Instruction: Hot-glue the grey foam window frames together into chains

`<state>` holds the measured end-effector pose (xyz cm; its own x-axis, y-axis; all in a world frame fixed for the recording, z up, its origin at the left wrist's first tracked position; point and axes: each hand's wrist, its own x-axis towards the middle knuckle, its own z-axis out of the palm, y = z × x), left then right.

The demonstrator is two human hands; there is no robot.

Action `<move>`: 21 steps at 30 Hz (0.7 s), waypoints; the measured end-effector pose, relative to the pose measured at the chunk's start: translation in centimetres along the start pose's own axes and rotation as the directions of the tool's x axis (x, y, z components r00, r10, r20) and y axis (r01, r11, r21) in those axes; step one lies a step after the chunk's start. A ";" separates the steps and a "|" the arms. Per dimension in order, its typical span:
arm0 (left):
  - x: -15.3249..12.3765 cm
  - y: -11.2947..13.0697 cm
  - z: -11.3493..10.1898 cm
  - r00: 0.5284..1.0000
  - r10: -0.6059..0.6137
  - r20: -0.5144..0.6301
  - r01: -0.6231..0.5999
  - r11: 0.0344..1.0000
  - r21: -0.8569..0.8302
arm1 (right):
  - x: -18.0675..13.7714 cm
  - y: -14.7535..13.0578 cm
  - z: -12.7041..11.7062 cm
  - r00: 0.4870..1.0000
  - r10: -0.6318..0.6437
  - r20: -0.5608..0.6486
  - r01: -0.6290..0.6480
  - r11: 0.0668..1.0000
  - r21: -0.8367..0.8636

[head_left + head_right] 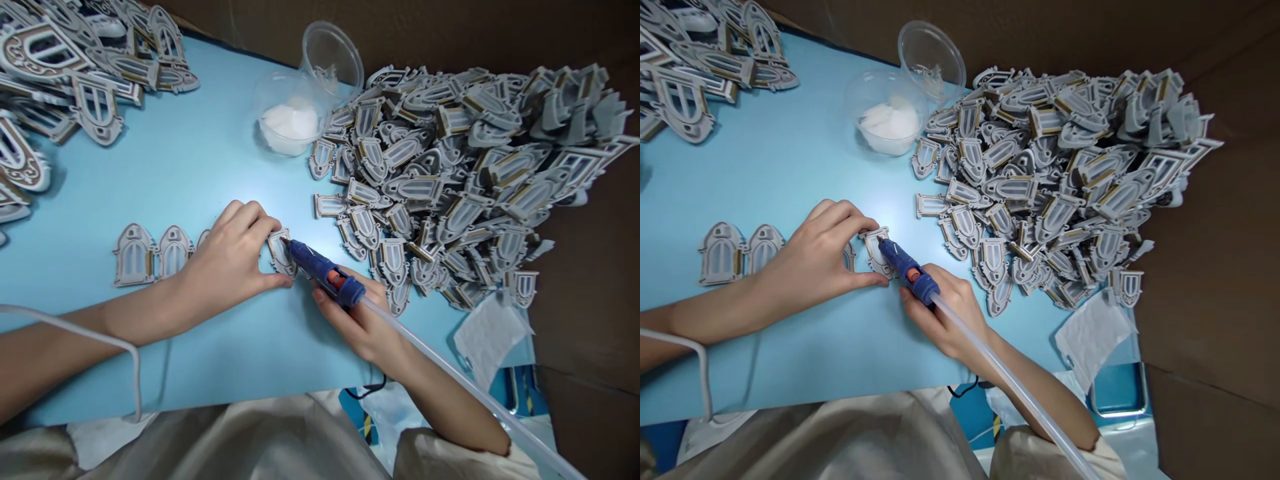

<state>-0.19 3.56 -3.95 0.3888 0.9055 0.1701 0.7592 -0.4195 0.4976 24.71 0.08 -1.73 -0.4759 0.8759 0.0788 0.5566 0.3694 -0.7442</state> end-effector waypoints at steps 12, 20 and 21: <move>0.0 0.1 0.0 1.000 -0.008 0.003 0.008 1.000 -0.013 | -0.1 0.1 0.5 1.000 -0.027 -0.002 0.027 0.999 -0.046; 0.3 0.2 -0.2 0.995 -0.083 0.054 0.086 0.995 -0.059 | -0.3 -0.1 0.4 0.997 0.058 0.051 -0.055 0.997 -0.061; 0.3 0.2 -0.3 0.994 -0.092 0.059 0.096 0.993 -0.066 | -0.3 -0.2 0.3 0.996 0.070 0.062 -0.066 0.996 -0.063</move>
<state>-0.05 3.78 -3.57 0.3477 0.9348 0.0730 0.7571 -0.3258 0.5663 24.51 -0.33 -1.84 -0.4771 0.8787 -0.0145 0.6284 0.3296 -0.7046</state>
